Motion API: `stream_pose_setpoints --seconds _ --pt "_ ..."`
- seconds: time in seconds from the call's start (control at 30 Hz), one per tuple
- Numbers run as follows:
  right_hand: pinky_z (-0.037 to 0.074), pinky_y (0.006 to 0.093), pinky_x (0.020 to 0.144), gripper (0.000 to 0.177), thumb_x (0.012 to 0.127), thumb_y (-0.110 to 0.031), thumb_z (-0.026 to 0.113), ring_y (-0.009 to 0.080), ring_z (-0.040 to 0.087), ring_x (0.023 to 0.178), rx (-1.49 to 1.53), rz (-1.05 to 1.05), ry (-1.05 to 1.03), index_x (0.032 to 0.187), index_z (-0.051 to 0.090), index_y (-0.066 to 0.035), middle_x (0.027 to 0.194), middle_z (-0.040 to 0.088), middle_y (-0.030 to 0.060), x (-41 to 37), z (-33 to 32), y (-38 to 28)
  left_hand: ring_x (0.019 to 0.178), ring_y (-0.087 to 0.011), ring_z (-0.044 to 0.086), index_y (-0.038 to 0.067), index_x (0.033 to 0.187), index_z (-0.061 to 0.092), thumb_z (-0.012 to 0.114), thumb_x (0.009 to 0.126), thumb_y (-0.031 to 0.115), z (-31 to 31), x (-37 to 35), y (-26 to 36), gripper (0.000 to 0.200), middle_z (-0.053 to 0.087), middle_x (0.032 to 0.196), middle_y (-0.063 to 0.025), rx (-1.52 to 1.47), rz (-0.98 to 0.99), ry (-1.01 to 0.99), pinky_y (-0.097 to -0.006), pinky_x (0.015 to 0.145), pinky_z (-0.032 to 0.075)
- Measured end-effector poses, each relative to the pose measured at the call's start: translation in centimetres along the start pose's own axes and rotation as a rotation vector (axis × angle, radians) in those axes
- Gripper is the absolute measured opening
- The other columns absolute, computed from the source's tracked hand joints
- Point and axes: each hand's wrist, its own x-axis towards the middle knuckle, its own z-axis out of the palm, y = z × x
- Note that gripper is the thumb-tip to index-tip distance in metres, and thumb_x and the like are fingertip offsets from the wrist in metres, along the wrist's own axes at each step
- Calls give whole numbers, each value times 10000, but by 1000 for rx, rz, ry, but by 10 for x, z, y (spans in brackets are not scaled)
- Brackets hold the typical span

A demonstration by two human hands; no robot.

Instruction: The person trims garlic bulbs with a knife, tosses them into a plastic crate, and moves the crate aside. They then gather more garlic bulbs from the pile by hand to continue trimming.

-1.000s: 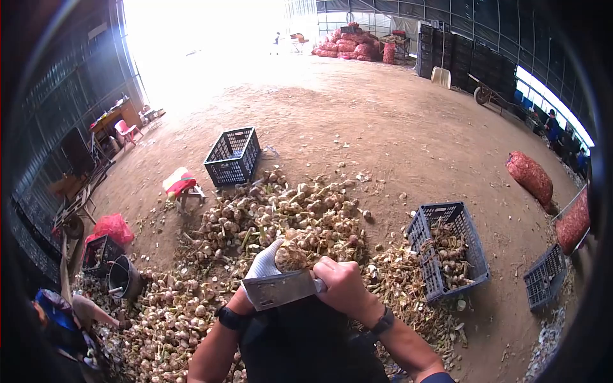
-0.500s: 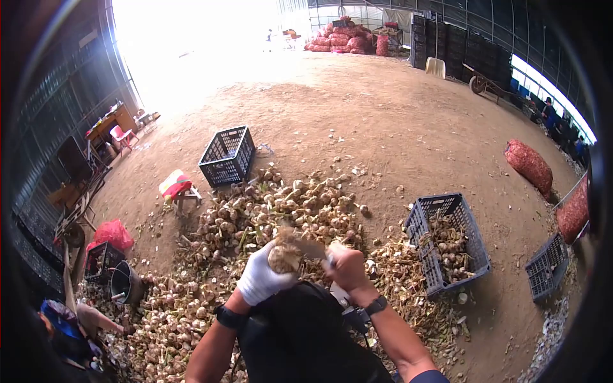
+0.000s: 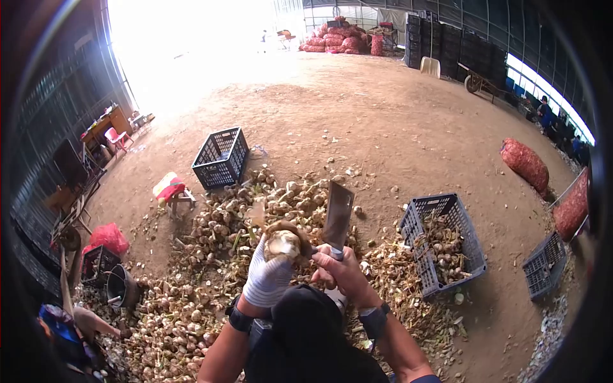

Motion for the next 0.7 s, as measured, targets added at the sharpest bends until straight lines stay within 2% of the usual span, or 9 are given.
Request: stream_pose_setpoints --seconds 0.07,0.13,0.2,0.27,0.33,0.37,0.53,0.63,0.7 --pt "541 271 559 188 971 -199 650 83 560 489 170 48 -128 874 631 -39 547 510 -36 -1 4 -13 1027 -187 642 29 1296 502 766 823 102 6 0 1 547 641 1109 -93 -281 68 -35 -315 880 541" --pt "555 288 594 211 965 -192 647 71 490 464 211 38 -87 802 590 -71 561 494 -35 -6 8 -22 1046 -211 646 40 1276 523 745 813 51 2 -3 4 513 635 1127 -106 -250 78 -6 -306 850 551" --pt "558 286 599 226 959 -162 643 52 437 457 138 -35 21 765 558 -81 589 496 -31 -6 7 -29 1031 -234 654 44 1253 543 708 797 1 -3 -6 10 487 626 1140 -111 474 154 36 -318 824 552" --pt "564 284 611 207 952 -141 641 37 387 448 196 -53 46 769 569 -75 606 501 -34 -2 4 -21 891 -199 642 32 1102 606 713 742 -11 -4 0 12 378 622 1063 -94 1151 584 -62 -312 775 531" --pt "569 282 621 202 953 -131 637 29 390 444 106 -133 85 775 572 -61 588 485 -41 0 3 -22 837 -196 634 33 1050 618 777 718 17 -12 -1 2 368 630 996 -94 1303 579 -5 -291 756 525" --pt "569 282 621 202 953 -131 637 29 390 444 104 -132 82 775 572 -61 588 485 -41 -1 4 -22 837 -196 634 33 1050 618 777 718 17 -18 -2 -2 368 630 996 -94 1303 580 -2 -291 756 525" --pt "510 249 569 243 934 -170 674 39 469 484 -129 -171 187 742 593 -45 594 531 -26 -16 14 -16 824 -80 625 23 1071 618 749 849 43 -26 -6 3 258 679 906 -36 641 79 241 -249 715 537" --pt "439 365 551 207 782 -115 759 187 516 572 -571 -401 144 820 582 -14 690 561 128 -20 11 -1 816 -93 636 5 1102 609 754 842 41 -25 -8 3 299 684 930 -49 496 8 228 -246 712 545" --pt "442 366 553 211 781 -129 758 194 520 574 -588 -446 129 823 585 -16 691 564 127 -17 15 2 812 -100 642 0 1114 602 753 846 54 -25 -11 4 312 684 932 -57 409 -47 202 -249 706 549"
